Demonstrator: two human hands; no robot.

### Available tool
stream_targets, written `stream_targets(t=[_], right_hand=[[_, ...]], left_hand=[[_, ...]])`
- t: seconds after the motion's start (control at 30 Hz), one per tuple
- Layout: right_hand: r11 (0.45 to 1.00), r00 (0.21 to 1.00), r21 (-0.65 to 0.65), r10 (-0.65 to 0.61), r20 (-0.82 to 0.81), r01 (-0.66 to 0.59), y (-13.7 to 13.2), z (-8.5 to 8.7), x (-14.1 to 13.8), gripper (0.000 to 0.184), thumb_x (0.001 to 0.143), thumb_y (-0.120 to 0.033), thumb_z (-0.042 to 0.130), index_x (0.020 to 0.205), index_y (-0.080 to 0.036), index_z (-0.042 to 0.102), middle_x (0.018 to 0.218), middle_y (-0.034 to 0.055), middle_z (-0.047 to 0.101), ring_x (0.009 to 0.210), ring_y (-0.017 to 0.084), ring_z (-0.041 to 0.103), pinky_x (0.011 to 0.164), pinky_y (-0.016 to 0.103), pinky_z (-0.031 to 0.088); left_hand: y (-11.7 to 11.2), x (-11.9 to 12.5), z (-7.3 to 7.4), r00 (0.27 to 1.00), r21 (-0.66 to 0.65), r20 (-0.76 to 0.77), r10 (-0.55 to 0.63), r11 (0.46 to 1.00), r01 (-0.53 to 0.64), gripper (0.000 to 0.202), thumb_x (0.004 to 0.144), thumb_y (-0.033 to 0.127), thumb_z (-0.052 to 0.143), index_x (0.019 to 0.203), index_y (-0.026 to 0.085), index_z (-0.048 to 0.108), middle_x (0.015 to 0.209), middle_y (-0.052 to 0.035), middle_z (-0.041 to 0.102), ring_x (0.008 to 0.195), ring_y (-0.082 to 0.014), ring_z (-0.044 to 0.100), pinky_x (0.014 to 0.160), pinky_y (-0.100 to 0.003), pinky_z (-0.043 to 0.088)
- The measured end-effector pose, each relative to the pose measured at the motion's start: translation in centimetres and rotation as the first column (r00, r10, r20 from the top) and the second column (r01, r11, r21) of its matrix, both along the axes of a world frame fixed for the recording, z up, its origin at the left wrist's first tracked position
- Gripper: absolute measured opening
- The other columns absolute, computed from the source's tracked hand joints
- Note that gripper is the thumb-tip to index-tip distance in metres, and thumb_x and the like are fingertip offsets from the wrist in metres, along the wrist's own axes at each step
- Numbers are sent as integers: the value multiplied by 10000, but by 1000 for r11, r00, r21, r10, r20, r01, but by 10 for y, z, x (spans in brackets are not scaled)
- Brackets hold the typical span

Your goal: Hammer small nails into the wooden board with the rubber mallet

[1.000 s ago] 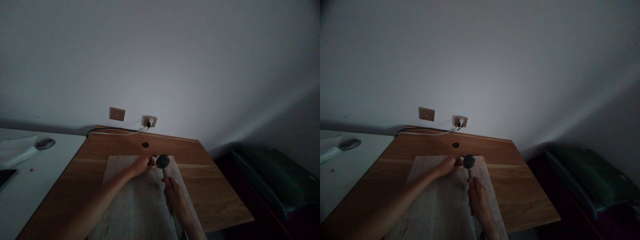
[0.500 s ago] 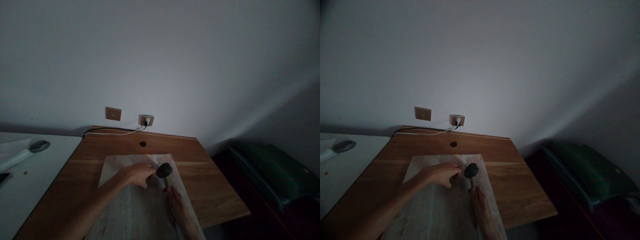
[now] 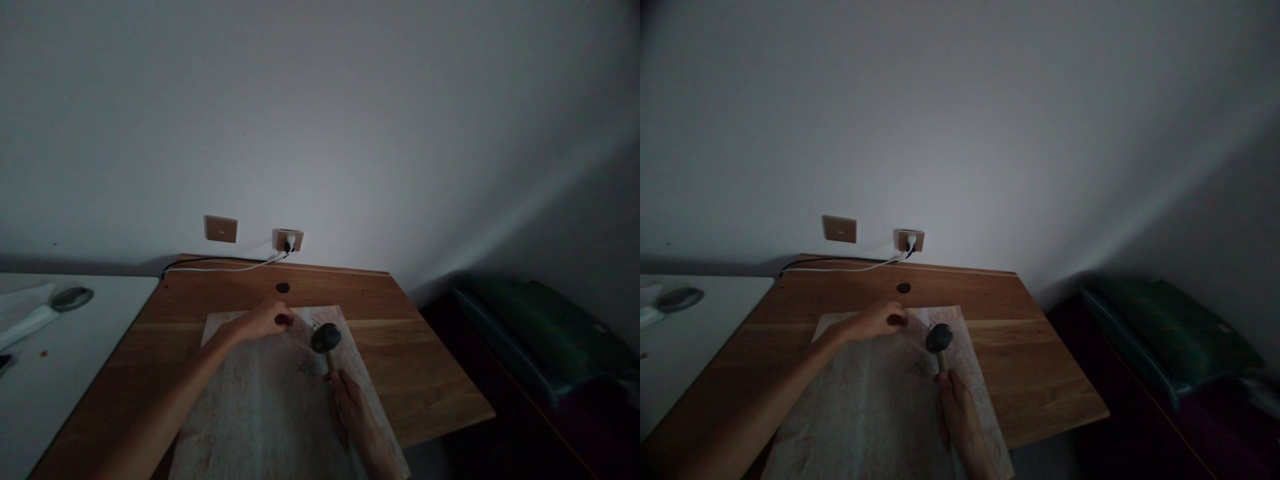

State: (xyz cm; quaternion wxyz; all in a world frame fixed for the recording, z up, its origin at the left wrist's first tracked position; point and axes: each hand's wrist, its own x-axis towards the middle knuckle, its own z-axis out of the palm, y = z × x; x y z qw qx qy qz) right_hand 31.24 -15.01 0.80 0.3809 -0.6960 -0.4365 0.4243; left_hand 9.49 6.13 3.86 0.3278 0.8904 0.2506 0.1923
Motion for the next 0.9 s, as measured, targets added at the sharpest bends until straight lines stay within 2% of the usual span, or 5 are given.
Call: stream_targets(t=[0.13, 0.3, 0.43, 0.63, 0.9], right_hand=[[1000, 999, 1, -1, -36, 2, 0, 4, -2, 768, 797, -960, 386, 955, -227, 557, 447, -90, 413, 317, 97, 310, 313, 249, 214], [1000, 998, 4, -7, -66, 8, -1, 8, -3, 751, 799, -942, 421, 972, -223, 549, 473, -103, 431, 321, 81, 318, 310, 215, 234], [1000, 996, -9, -13, -87, 12, -1, 6, -2, 762, 776, -950, 439, 969, -221, 548, 481, -108, 433, 317, 75, 319, 307, 204, 223], [1000, 996, -6, -19, -91, 19, -1, 4, -2, 694, 834, -887, 458, 971, -217, 573, 470, -110, 426, 318, 73, 313, 308, 197, 218], [1000, 998, -9, -16, -54, 16, 0, 2, -2, 715, 849, -875, 436, 1023, -202, 604, 450, -115, 411, 295, 78, 305, 291, 210, 198]], left_hand=[[6, -2, -13, 995, -68, 103, -2, 998, 9, 184, 790, 57, 636, 859, 160, 772, 890, -40, 781, 823, -192, 711, 769, -242, 460], [2, 3, -16, 991, -137, 130, 29, 990, -11, 162, 823, 95, 650, 901, 157, 779, 906, -47, 798, 857, -206, 731, 784, -251, 482], [0, 3, -21, 990, -98, 131, 46, 995, -33, 160, 819, 97, 638, 892, 154, 769, 883, -46, 786, 825, -197, 719, 761, -255, 474], [-5, 5, -34, 981, -69, 179, 69, 996, -58, 183, 752, 48, 599, 814, 160, 730, 786, -12, 732, 735, -166, 662, 674, -237, 442], [-6, 6, -35, 977, -71, 202, 62, 996, -48, 113, 798, 93, 666, 826, 171, 744, 860, -35, 727, 804, -183, 669, 744, -258, 471]])
